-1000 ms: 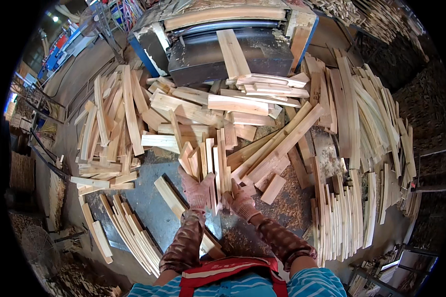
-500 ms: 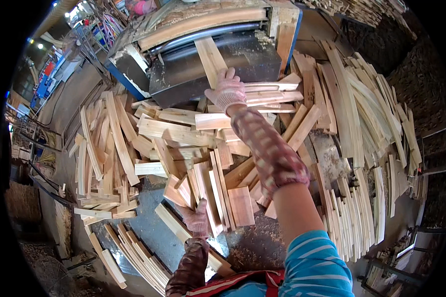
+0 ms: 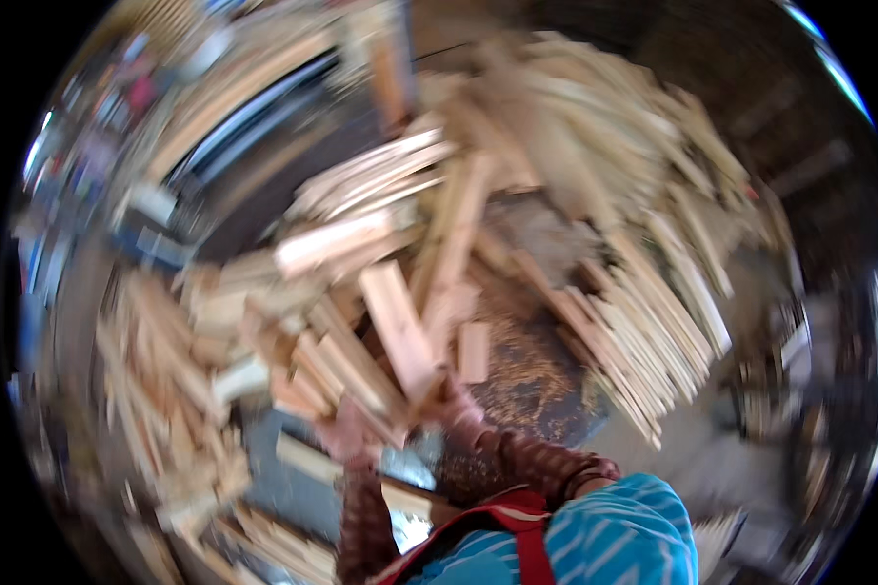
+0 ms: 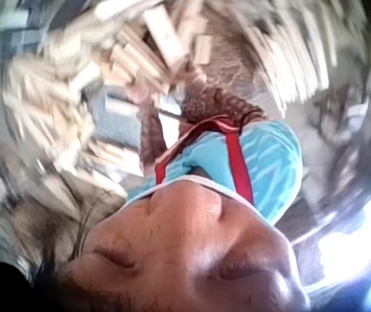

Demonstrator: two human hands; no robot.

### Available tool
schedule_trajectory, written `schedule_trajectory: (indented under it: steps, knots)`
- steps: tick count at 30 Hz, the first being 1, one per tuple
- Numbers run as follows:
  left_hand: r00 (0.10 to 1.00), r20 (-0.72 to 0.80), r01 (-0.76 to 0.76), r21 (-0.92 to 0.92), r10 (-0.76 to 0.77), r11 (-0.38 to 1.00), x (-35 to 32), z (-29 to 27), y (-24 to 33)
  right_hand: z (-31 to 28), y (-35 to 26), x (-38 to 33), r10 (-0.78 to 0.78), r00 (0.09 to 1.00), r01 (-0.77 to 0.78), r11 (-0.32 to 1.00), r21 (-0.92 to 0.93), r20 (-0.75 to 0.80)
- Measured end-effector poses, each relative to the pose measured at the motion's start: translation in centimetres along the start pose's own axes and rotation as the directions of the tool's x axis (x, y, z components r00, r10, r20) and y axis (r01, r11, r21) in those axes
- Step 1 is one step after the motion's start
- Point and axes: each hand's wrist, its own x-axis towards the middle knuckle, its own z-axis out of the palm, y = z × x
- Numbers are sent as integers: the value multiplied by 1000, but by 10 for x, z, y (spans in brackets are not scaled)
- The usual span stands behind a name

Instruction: The person sorts through a large pile of wooden planks on a workbench, picking up pieces and stacking them into organized piles. They repeatedly move between the disorganized pile and a nearby rack to deposit sorted wood.

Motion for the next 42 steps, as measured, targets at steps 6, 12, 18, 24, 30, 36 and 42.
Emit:
schedule_trajectory:
  steps: [6, 12, 18, 24, 30, 36, 42]
  knots:
    - [992, 25, 119, 103, -122, 988, -19, 20, 46, 20, 6, -3, 140, 977, -94, 960, 262, -161]
    - [923, 283, 286, -49, -262, 957, -57, 85, 69, 53, 14, 9, 232, 973, -208, 879, 430, -2]
    - [858, 448, 268, 26, -251, 963, -88, 170, 63, 84, 76, 63, -106, 983, 103, 994, 26, 153]
    - [827, 491, 260, 99, -274, 961, -109, 211, 44, 94, 62, 45, 11, 986, -23, 997, 71, 166]
    - [771, 584, 225, 124, -254, 967, -137, 227, 48, 77, 53, 26, 46, 998, -56, 978, 201, 51]
    - [702, 682, 179, 106, -203, 978, -177, 202, 60, 46, 35, -42, -21, 982, 68, 967, 247, -187]
    - [604, 776, 185, 81, -178, 979, -235, 158, 71, -22, -6, -177, -236, 811, 302, 953, 37, -535]
